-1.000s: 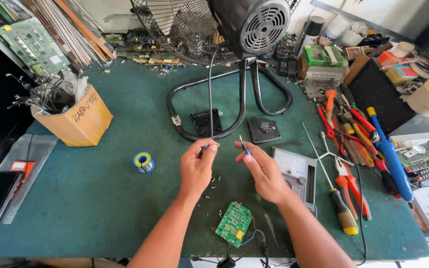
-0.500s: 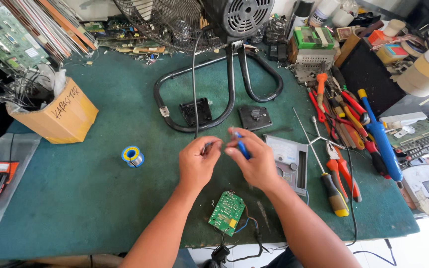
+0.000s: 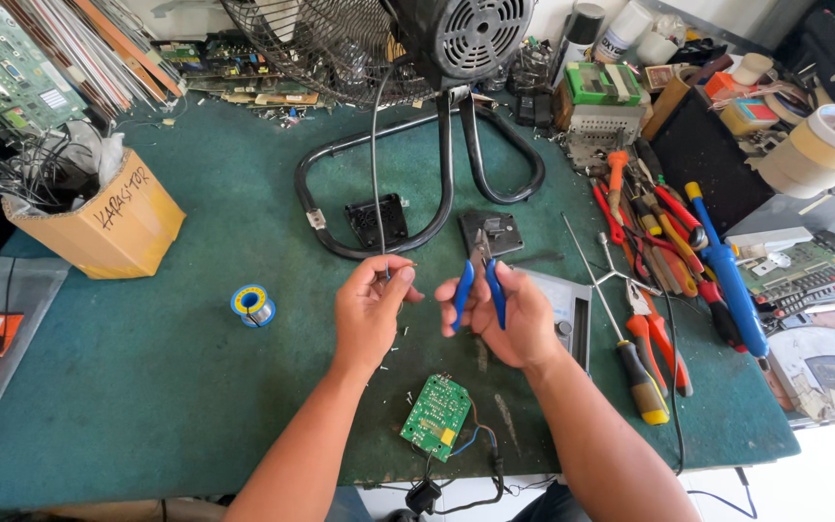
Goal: The person solders a small black component onto a green circuit board using a soldering iron and solder wire. They then use pliers to strip the insulation from a red wire and prepare it for connection.
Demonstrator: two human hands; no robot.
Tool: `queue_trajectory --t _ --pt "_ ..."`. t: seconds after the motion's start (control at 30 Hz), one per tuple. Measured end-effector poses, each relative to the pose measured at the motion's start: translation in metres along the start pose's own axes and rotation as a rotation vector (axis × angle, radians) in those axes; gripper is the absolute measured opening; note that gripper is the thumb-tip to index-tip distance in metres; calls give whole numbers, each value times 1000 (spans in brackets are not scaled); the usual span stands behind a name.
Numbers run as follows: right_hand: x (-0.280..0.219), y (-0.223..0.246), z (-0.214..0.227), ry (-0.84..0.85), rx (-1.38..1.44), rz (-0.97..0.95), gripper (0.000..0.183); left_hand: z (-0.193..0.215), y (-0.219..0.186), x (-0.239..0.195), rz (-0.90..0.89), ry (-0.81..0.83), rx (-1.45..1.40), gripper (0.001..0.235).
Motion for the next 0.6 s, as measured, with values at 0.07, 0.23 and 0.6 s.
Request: queue_trajectory --t 0.07,0.23,0.6 --pt "0 -5 11 -87 -60 14 46 3 14 1 8 -17 -1 12" --pt "-4 2 13 -243 -383 33 38 8 30 0 26 -52 -18 14" --pt "-1 21 -30 -111 -1497 238 23 6 43 0 59 -86 -123 17"
Point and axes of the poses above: each hand's wrist, its own x-axis towards the middle knuckle, its own z-axis out of the back of the hand, y = z × x, the point moved 5 cm from there along x, towards the middle knuckle, and after that the axes turned 9 degrees about y, right-handed, at the moved point
